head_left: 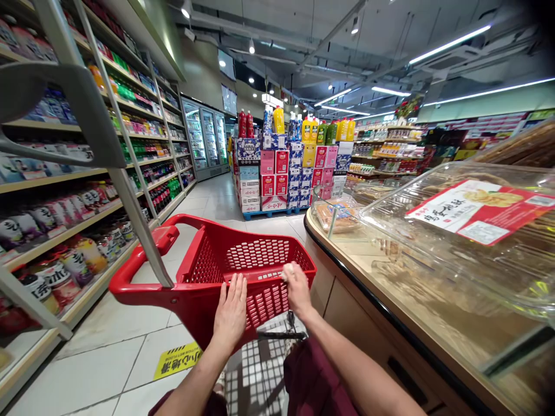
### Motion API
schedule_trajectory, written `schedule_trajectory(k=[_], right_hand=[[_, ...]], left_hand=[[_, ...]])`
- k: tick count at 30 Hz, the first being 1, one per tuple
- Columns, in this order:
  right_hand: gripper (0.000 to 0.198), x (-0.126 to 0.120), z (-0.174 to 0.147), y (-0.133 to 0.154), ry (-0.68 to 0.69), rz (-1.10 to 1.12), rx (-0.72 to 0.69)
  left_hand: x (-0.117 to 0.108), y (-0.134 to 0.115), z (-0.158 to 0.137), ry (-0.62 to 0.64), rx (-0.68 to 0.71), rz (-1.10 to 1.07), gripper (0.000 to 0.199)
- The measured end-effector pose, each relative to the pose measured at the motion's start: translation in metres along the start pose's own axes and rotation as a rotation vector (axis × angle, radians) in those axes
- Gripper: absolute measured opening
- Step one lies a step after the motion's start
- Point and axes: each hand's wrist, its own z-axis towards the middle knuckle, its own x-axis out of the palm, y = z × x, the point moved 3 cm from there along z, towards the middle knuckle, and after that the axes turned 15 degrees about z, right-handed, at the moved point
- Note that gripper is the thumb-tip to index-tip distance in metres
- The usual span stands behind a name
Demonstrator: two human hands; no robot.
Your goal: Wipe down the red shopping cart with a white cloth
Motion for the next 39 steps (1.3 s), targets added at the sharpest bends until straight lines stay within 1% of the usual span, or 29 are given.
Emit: schedule_trajectory(k=[1, 2, 3, 6, 7, 8, 10, 11, 12, 13, 15, 16, 17, 18, 20, 21, 22, 25, 26, 27, 30, 31, 32, 33, 35, 37, 38, 39], right_hand=[[0.055, 0.002, 0.000, 0.005, 0.036, 0.018, -0.076], [0.055, 0.002, 0.000, 0.007, 0.054, 0.024, -0.104], [0.054, 0.001, 0.001, 0.006, 0.049, 0.014, -0.077], [0.048, -0.006, 0.004, -0.002, -0.038, -0.062, 0.163], [0.046, -0.005, 0.005, -0.001, -0.048, -0.072, 0.185], [0.046, -0.003, 0.005, 0.002, -0.031, -0.064, 0.144], [0.048, 0.003, 0.003, 0.014, 0.054, -0.014, -0.048], [0.049, 0.005, 0.002, 0.018, 0.086, 0.007, -0.121], [0.051, 0.005, 0.001, 0.020, 0.095, 0.012, -0.139], [0.051, 0.003, 0.001, 0.019, 0.074, -0.002, -0.094], [0.048, -0.001, 0.002, 0.016, -0.019, -0.055, 0.081], [0.047, 0.000, 0.001, 0.018, -0.052, -0.067, 0.130], [0.047, 0.003, 0.001, 0.024, -0.059, -0.058, 0.118], [0.047, 0.008, 0.000, 0.031, -0.041, -0.030, 0.050], [0.049, 0.018, -0.002, 0.048, 0.039, 0.043, -0.145], [0.049, 0.020, -0.003, 0.053, 0.067, 0.065, -0.197], [0.048, 0.020, -0.003, 0.055, 0.071, 0.068, -0.192], [0.045, 0.016, -0.001, 0.057, -0.015, 0.033, 0.007], [0.044, 0.018, -0.001, 0.064, -0.032, 0.040, 0.035], [0.045, 0.022, -0.002, 0.075, -0.028, 0.064, 0.015], [0.048, 0.042, -0.008, 0.117, 0.068, 0.167, -0.179], [0.049, 0.046, -0.010, 0.126, 0.099, 0.184, -0.222], [0.050, 0.048, -0.011, 0.130, 0.117, 0.186, -0.233], [0.049, 0.047, -0.012, 0.130, 0.118, 0.176, -0.212], [0.047, 0.044, -0.011, 0.126, 0.073, 0.146, -0.107], [0.046, 0.046, -0.011, 0.133, 0.027, 0.161, -0.044], [0.047, 0.049, -0.012, 0.144, 0.022, 0.195, -0.060], [0.048, 0.054, -0.012, 0.158, 0.030, 0.242, -0.106]], left_hand=[[0.000, 0.003, -0.001, -0.001, 0.008, 0.004, 0.061], [0.000, 0.006, -0.002, 0.000, 0.013, 0.010, 0.061], [0.000, 0.010, -0.003, 0.002, 0.014, 0.016, 0.061], [-0.001, 0.019, -0.007, 0.003, -0.012, 0.036, 0.060], [-0.001, 0.021, -0.008, 0.001, -0.017, 0.039, 0.060], [-0.001, 0.022, -0.009, -0.002, -0.019, 0.040, 0.059], [-0.003, 0.024, -0.011, -0.009, -0.009, 0.035, 0.058], [-0.004, 0.025, -0.012, -0.012, 0.000, 0.031, 0.058], [-0.005, 0.027, -0.013, -0.015, 0.003, 0.025, 0.059], [-0.006, 0.028, -0.014, -0.016, -0.002, 0.020, 0.059], [-0.007, 0.030, -0.016, -0.011, -0.032, 0.011, 0.060], [-0.008, 0.031, -0.017, -0.007, -0.050, 0.010, 0.060], [-0.008, 0.032, -0.018, -0.005, -0.060, 0.010, 0.059], [-0.008, 0.033, -0.018, -0.005, -0.058, 0.011, 0.059], [-0.008, 0.037, -0.021, -0.018, -0.032, 0.013, 0.059], [-0.009, 0.041, -0.023, -0.030, -0.026, 0.015, 0.059], [-0.009, 0.046, -0.025, -0.042, -0.030, 0.017, 0.059], [-0.013, 0.060, -0.032, -0.072, -0.078, 0.038, 0.059], [-0.014, 0.064, -0.034, -0.073, -0.094, 0.049, 0.059], [-0.015, 0.066, -0.036, -0.071, -0.099, 0.058, 0.058], [-0.016, 0.072, -0.039, -0.055, -0.070, 0.066, 0.056], [-0.016, 0.074, -0.041, -0.052, -0.055, 0.061, 0.057], [-0.016, 0.078, -0.043, -0.049, -0.056, 0.057, 0.057], [-0.017, 0.083, -0.045, -0.047, -0.070, 0.054, 0.058], [-0.017, 0.091, -0.049, -0.033, -0.123, 0.056, 0.060], [-0.018, 0.095, -0.053, -0.014, -0.164, 0.056, 0.061], [-0.018, 0.096, -0.054, -0.008, -0.167, 0.052, 0.060], [-0.019, 0.098, -0.056, -0.009, -0.159, 0.044, 0.060]])
